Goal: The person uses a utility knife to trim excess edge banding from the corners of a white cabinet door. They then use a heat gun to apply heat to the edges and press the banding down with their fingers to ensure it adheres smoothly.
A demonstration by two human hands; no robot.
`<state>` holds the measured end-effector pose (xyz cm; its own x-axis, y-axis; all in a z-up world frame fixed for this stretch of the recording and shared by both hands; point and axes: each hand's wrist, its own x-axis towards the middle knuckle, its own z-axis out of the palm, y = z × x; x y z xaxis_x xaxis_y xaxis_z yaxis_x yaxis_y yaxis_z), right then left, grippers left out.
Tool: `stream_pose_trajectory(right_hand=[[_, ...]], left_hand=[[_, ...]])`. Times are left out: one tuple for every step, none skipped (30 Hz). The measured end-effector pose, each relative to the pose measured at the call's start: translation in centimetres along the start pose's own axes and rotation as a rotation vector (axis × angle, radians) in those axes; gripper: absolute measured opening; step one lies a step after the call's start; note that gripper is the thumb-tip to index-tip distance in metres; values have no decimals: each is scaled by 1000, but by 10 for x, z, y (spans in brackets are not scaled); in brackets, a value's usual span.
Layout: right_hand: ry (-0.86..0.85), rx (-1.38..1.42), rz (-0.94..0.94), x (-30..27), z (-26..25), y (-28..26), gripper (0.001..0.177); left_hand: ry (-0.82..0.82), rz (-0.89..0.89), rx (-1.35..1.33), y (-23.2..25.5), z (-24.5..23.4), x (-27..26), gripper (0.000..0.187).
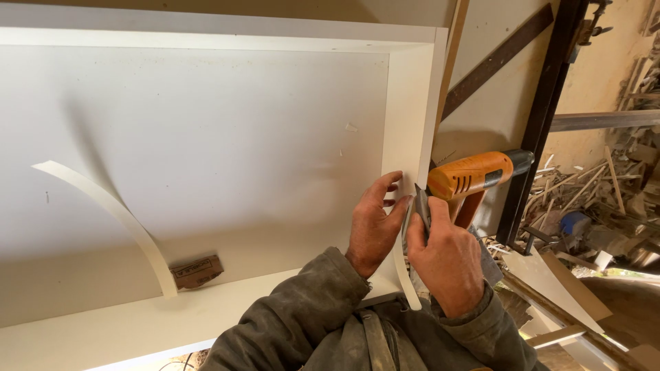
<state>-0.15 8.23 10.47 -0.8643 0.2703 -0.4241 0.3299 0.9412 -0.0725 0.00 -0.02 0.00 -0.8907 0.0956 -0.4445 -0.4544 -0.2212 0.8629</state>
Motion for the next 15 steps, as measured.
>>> stream_pose_trajectory(right_hand=[[-1,-2,-3,1,0,-1,32],[19,1,-6,1,0,-2,31],[39,3,-9,2,0,-4,30],[38,1,-12,2,-1,-4,30],[28,14,-10,3,-2,-5,28],[20,26,-7,4,-4,-5,26],[21,23,-8,3,-5,-6,26],[24,31,-5,3,-6,-7,28],[27,40,-2,2,-7,-8,30],[26,37,-3,0,-5,-8,30],[34,14,-5,-2,-3,-7,30],[41,-11,-7,-3,-2,-6,30],[37,-14,-9,-3,1,-4,30],[32,-37,-12,-3,5,-3,30],[27,-60,-15,-3,8,-1,29]], left_hand=[[3,0,-2,0,0,0,42],[-2,0,-7,0,0,0,42],[-7,0,-12,0,-1,0,42],[-4,0,-14,1,-1,0,42],[-6,-8,-4,2,-1,0,42],[-9,-13,4,2,-1,1,43],[-8,-12,1,3,-1,2,43],[-8,-20,-12,4,-1,1,43],[-9,-28,-24,4,-2,1,44],[-8,-29,-27,4,-2,1,44],[-5,-27,-27,3,-2,1,44],[-1,-27,-27,3,-1,1,45],[2,-30,-30,3,-2,1,45],[-6,-24,-29,2,-2,2,44],[-14,-18,-28,2,-2,2,44]])
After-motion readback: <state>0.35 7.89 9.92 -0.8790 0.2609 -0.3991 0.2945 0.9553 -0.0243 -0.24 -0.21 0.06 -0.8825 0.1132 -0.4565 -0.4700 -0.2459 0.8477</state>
